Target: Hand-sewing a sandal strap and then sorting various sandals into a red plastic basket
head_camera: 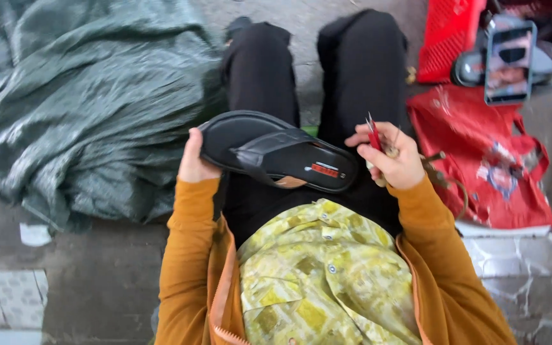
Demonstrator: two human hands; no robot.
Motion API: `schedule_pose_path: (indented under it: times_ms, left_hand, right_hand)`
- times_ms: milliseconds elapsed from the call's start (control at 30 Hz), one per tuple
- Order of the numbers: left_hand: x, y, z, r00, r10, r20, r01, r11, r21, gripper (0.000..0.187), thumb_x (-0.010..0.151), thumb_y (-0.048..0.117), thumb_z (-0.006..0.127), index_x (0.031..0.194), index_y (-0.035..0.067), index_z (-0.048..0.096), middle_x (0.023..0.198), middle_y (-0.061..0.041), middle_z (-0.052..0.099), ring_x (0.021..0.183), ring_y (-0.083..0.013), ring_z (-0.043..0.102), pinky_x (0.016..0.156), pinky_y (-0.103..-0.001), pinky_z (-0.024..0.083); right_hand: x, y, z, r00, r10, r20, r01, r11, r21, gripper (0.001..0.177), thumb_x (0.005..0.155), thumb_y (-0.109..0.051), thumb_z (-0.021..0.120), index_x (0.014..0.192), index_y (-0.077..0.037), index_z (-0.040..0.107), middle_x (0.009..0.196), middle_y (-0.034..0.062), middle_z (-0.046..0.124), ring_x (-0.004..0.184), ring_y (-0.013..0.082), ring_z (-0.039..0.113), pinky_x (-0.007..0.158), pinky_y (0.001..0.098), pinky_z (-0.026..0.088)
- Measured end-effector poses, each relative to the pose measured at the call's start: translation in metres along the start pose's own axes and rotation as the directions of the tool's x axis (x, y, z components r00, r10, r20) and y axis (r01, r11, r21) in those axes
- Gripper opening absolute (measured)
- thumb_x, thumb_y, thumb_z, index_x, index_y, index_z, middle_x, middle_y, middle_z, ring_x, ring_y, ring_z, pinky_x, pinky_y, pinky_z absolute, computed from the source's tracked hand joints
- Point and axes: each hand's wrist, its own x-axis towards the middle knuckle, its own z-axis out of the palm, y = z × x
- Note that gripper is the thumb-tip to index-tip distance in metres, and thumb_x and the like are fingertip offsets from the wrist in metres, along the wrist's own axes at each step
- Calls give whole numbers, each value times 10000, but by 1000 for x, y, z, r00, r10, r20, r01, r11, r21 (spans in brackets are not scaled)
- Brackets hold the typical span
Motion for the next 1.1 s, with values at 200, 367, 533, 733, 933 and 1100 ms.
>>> schedule_pose_path:
  times_ms: [200,367,533,733,933,1100]
  left_hand:
    - [-11,2,1,995,81,59,-85,993,76,552,860,521,562,1052,10,645,1056,-249,674,896,-319,708,843,-366,599]
    - [-12,10,-25,913,263,311,-374,845,383,287,991,247,500,963,-25,585,1010,-218,668,922,-296,689,907,-375,557]
    - [-49,32,-14,750,555,360,-642,741,196,269,1017,146,430,906,-4,625,990,-247,674,860,-318,701,881,-405,591]
    - [-102,-25,55,88,599,796,-960,-162,229,414,533,153,912,798,-16,644,900,-236,615,813,-380,627,782,-426,538]
    - [-108,-70,74,132,154,979,-990,58,125,235,796,253,758,817,44,653,1164,-156,612,1058,-376,603,887,-483,505]
    - [-115,-48,90,370,215,904,-875,409,261,91,865,77,668,927,20,702,974,-109,688,855,-275,682,777,-353,539]
  right_hand:
    - [0,8,-9,1000,-12,-14,14,994,105,279,861,4,601,1134,45,564,939,208,677,368,71,530,331,159,467]
    - [0,8,-6,1000,-16,-19,19,991,132,288,855,11,598,1138,54,563,936,218,676,365,70,533,324,158,473]
    - [2,25,-16,997,-31,-77,47,975,218,286,877,-3,581,1154,53,539,927,216,673,353,79,530,308,169,471]
    - [5,27,-20,934,-86,-347,216,909,356,236,929,-57,535,1153,5,499,750,192,598,372,119,441,318,205,412]
    - [-20,-9,-32,909,-364,-201,332,926,-177,339,865,-12,662,1159,110,547,749,201,571,391,165,511,368,287,468]
    - [-47,-53,-26,859,-499,118,497,754,-429,409,684,-44,830,1066,-3,689,859,115,639,658,166,628,607,251,528]
